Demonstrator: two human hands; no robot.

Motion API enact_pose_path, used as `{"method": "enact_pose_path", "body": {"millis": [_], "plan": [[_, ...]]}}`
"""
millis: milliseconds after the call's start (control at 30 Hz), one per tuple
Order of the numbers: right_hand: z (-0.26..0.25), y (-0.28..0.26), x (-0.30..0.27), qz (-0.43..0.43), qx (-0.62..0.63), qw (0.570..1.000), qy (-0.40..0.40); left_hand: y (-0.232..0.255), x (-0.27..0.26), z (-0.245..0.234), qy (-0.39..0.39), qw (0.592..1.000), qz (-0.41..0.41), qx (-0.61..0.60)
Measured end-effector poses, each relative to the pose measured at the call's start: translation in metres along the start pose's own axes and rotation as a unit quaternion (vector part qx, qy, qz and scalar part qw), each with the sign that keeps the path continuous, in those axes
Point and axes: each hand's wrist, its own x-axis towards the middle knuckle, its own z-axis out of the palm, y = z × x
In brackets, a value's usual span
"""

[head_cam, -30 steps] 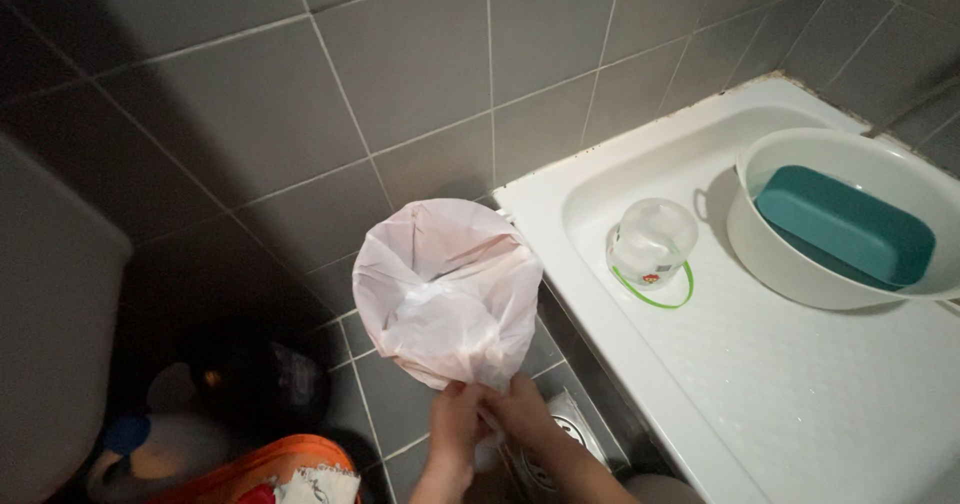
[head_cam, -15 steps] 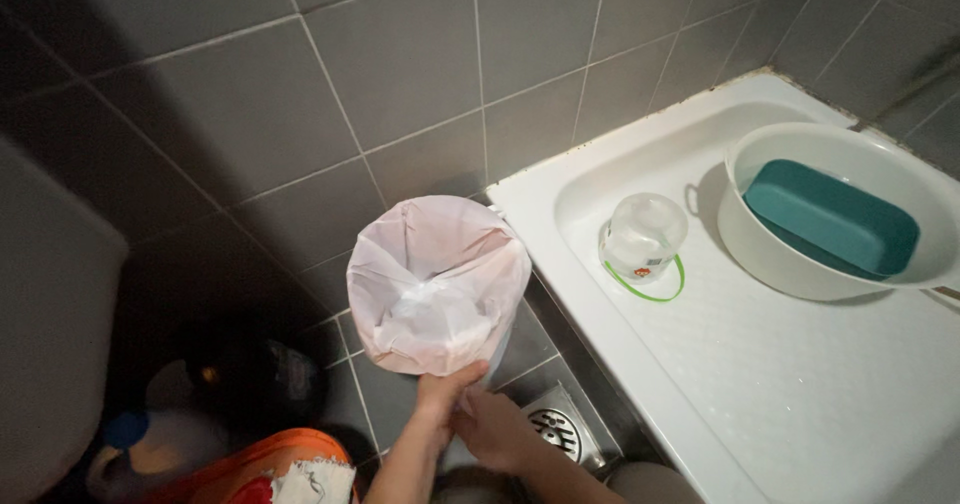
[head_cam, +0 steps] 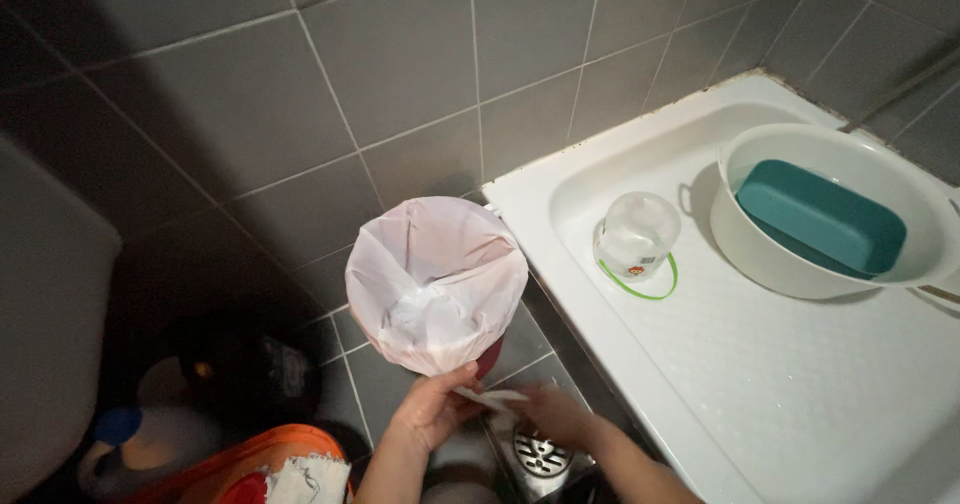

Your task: The person places a green restaurant box and several white plastic bags into a black trash bag in a hallway. Then the person moves to a bathroom and places a white plastic bag into a small red bin next to the sink.

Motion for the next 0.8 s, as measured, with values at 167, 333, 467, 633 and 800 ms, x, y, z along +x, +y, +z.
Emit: {"method": "enact_pose_path", "body": {"millis": [167,333,467,633,800], "plan": [[-0.055,0.000,0.030,0.432,0.238,0.870,-0.012,-0.013,0.003,0.004,0.129,0.979,0.121,0.098],[-0.091,-0.060,0.096,0.190,0.086,0.960,0.184,-0.024,0.008,-0.009,0.264,0.850,0.278,0.362],[-0.082,-0.107,0.139,0.169,0.047,0.980,0.097,-0.033,0.013,-0.028,0.346,0.733,0.325,0.487],[-0.055,-0.131,0.183,0.106,-0.007,0.994,-0.007,-0.044,0.020,-0.043,0.316,0.773,0.247,0.492],[-0.031,-0.145,0.203,0.065,-0.071,0.993,0.067,-0.046,0.024,-0.047,0.299,0.813,0.229,0.444]]}}
